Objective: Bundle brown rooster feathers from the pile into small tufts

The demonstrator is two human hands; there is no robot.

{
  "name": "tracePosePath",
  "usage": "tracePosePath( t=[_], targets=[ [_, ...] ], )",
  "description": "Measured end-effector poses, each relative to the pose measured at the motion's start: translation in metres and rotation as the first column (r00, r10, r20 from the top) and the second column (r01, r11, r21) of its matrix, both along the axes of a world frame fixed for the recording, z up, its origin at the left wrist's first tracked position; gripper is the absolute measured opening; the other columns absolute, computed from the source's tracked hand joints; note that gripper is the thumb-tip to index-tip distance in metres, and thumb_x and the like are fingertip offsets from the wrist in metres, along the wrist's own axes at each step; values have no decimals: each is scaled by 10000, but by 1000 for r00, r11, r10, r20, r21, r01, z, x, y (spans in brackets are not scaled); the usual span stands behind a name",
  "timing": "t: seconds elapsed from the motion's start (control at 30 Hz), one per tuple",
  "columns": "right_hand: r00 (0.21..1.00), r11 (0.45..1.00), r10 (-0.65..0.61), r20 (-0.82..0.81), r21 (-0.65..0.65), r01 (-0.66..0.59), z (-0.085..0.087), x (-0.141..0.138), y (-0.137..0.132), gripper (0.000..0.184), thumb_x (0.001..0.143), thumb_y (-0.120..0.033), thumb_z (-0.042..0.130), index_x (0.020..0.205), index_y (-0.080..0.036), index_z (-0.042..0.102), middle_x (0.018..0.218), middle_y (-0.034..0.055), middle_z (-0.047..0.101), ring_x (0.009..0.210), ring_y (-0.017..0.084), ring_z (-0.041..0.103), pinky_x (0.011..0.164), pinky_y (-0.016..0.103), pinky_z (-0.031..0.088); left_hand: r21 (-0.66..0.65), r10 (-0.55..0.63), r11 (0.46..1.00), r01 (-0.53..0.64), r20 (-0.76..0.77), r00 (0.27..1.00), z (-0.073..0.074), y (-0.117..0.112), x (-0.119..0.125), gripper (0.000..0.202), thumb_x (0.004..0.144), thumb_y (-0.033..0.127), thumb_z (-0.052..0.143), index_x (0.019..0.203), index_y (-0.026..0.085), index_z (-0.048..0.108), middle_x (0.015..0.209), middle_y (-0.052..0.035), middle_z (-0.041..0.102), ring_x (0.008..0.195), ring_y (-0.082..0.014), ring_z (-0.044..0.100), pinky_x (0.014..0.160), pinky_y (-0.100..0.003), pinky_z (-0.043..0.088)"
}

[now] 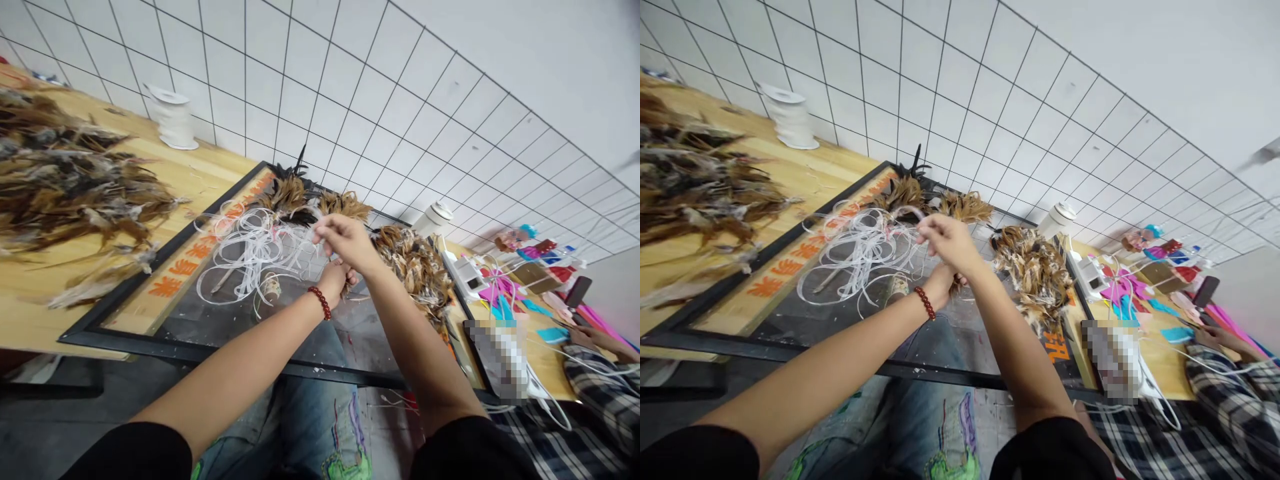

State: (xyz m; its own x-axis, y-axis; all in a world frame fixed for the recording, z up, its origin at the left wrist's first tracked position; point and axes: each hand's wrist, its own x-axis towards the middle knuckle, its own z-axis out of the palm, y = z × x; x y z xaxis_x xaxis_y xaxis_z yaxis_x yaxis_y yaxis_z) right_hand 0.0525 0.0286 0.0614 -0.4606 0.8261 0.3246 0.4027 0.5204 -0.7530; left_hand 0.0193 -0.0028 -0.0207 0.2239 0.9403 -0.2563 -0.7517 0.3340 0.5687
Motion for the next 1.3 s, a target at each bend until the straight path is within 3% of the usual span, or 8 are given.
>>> tracePosePath(
  t=[0.1, 0.3, 0.43, 0.7, 0.87, 1.0, 1.13, 1.3],
  targets=[
    [951, 974, -226, -210, -45, 221, -6, 49, -2, 244, 848, -388, 518, 888, -176, 631, 595, -42, 516, 457, 68, 386, 481, 201, 320, 95, -14, 995, 22, -84, 996, 0, 2, 2, 216, 854, 182, 523, 642, 144, 504, 482, 59, 380, 410, -51, 385, 475, -189, 386],
    [807, 827, -561, 185, 161, 538, -48, 113, -26, 226, 854, -317, 488, 808, -189, 669, 624, -7, 579, 607, 130, 509, 609, 233, 367, 405, 224, 910, -87, -303, 926, 4, 4, -4, 187, 835, 239, 517, 667, 158, 516, 661, 9, 534, 460, -47, 425, 477, -189, 349],
    [777, 889, -456, 435, 270, 370, -62, 109, -42, 203, 871, -271, 477, 829, -224, 670, 755, 24, 670, 713, 158, 586, 649, 241, 366, 621, 279, 769, 152, -540, 794, 6, 2, -8, 215, 852, 244, 446, 668, 160, 522, 800, -25, 607, 439, -53, 414, 492, -233, 364],
    [834, 867, -411, 367, 441, 233, -58, 107, -46, 229, 922, -289, 453, 876, -205, 661, 813, 49, 652, 766, 161, 585, 689, 250, 387, 510, 430, 780, 363, -858, 281, 2, 7, -19, 249, 846, 221, 400, 608, 198, 466, 535, 15, 470, 548, -152, 446, 568, -272, 314],
    [866, 854, -349, 359, 503, 136, -52, 111, -49, 239, 928, -261, 441, 866, -183, 658, 809, 67, 605, 789, 170, 552, 726, 272, 404, 448, 448, 743, 497, -885, 129, 3, 7, -21, 218, 824, 188, 402, 618, 203, 473, 585, -11, 506, 608, -178, 476, 599, -291, 308],
    [952, 891, -195, 237, 449, 71, -46, 115, -48, 228, 921, -249, 465, 846, -166, 665, 817, 64, 596, 805, 160, 553, 742, 278, 427, 370, 342, 646, 668, -922, 180, 9, 4, -23, 228, 819, 245, 436, 609, 193, 508, 579, -7, 518, 595, -166, 486, 600, -281, 336],
    [999, 961, -23, -30, 274, 30, -45, 119, -45, 195, 876, -298, 557, 767, -183, 671, 761, 28, 611, 756, 132, 569, 728, 261, 450, 264, -40, 592, 762, -934, 355, 17, -2, -24, 238, 805, 314, 493, 624, 170, 548, 549, 7, 500, 522, -127, 475, 548, -251, 366],
    [971, 985, -128, -201, 91, 148, -59, 118, -35, 226, 797, -386, 635, 715, -178, 663, 696, -1, 610, 674, 118, 544, 656, 246, 428, 293, -353, 637, 713, -712, 607, 17, -7, -22, 277, 759, 400, 606, 658, 147, 555, 564, 18, 465, 485, -80, 432, 503, -220, 373]
  ],
)
